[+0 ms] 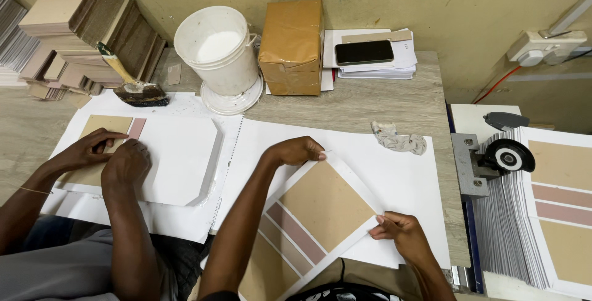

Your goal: The person applies glue to a white book cover using a brush, then places a patterned paper sheet onto the cover and smooths it down with a cloth. They repeat this process for multiple book covers, handling the materials and tools to assemble the items.

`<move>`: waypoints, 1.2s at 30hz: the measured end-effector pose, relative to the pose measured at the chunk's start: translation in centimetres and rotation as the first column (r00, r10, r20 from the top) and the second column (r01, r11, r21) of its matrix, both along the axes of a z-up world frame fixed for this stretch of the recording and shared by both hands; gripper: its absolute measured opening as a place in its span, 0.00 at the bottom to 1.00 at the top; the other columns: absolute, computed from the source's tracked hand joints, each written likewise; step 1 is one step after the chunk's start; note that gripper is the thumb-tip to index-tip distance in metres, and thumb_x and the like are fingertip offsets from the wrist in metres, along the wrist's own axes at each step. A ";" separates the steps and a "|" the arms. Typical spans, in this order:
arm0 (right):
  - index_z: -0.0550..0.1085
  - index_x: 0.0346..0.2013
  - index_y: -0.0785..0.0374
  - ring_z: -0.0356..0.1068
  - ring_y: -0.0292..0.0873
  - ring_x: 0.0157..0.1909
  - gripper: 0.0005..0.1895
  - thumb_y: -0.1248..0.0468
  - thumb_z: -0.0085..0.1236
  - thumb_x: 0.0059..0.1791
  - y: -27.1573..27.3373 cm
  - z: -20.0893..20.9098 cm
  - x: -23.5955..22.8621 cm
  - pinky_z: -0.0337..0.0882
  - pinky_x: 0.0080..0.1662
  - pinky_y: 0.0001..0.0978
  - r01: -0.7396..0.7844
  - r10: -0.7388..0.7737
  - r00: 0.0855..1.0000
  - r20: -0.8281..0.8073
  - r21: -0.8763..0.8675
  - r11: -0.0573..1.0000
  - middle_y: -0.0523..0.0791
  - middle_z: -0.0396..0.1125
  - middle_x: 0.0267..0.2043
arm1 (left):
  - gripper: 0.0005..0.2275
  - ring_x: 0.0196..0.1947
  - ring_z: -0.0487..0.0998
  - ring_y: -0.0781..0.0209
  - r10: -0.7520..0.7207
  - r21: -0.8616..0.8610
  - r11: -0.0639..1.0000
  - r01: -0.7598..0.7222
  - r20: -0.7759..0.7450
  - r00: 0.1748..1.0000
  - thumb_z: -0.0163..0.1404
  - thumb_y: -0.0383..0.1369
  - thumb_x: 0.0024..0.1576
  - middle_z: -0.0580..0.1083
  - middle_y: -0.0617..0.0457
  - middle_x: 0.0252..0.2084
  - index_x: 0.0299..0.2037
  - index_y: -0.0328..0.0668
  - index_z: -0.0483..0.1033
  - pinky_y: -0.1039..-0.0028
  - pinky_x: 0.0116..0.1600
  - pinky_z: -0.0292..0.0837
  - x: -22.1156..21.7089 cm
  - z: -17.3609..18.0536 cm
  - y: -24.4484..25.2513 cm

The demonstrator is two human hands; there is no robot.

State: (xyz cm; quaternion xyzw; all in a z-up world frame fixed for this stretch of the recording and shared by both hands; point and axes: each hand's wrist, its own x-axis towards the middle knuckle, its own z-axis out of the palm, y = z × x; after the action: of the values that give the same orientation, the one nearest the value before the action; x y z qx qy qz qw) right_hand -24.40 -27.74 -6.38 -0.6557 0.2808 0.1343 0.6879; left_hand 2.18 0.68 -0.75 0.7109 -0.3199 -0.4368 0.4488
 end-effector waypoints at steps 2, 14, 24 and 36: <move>0.85 0.35 0.76 0.85 0.57 0.36 0.17 0.61 0.62 0.54 0.1 0.9 0.7 0.81 0.46 0.38 -0.016 0.017 1.000 0.005 -0.082 0.997 0.62 0.84 0.32 | 0.20 0.27 0.56 0.73 -0.041 0.122 0.992 0.039 0.016 0.999 0.51 0.39 0.69 0.59 0.69 0.24 0.22 0.54 0.62 0.78 0.37 0.53 0.7 2.5 -0.4; 0.82 0.57 0.68 0.81 0.51 0.37 0.13 0.67 0.55 0.61 -2.4 -4.2 8.6 0.83 0.43 0.42 0.125 -0.005 0.974 0.228 -0.511 0.850 0.58 0.77 0.36 | 0.26 0.77 0.60 0.44 -0.283 0.452 0.876 -0.166 0.762 0.582 0.66 0.47 0.51 0.70 0.63 0.70 0.63 0.72 0.79 0.45 0.81 0.45 4.5 -6.8 -7.5; 0.62 0.75 0.68 0.49 0.62 0.84 0.35 0.45 0.37 0.63 2.0 -5.9 6.1 0.46 0.81 0.54 -0.213 0.532 0.824 -0.197 -0.977 -0.033 0.56 0.58 0.78 | 0.36 0.82 0.56 0.38 -0.053 0.051 0.999 0.017 0.876 0.479 0.55 0.38 0.60 0.63 0.40 0.78 0.80 0.41 0.57 0.47 0.87 0.37 -9.3 -10.0 -11.4; 0.72 0.68 0.52 0.73 0.57 0.62 0.26 0.63 0.61 0.54 -6.7 -3.3 15.8 0.75 0.61 0.53 -0.360 0.603 0.797 -0.039 -0.832 0.422 0.47 0.73 0.60 | 0.17 0.69 0.75 0.53 0.101 -0.070 0.994 -0.085 0.889 0.446 0.44 0.26 0.65 0.77 0.51 0.59 0.63 0.46 0.75 0.51 0.78 0.58 -9.2 -11.8 -12.0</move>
State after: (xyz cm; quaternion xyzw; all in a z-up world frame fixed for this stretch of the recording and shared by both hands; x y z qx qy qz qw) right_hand -8.64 -34.42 -9.66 -0.9568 0.0130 0.0957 0.2744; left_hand -6.98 -11.35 -12.52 0.8473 -0.4713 0.0277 0.2435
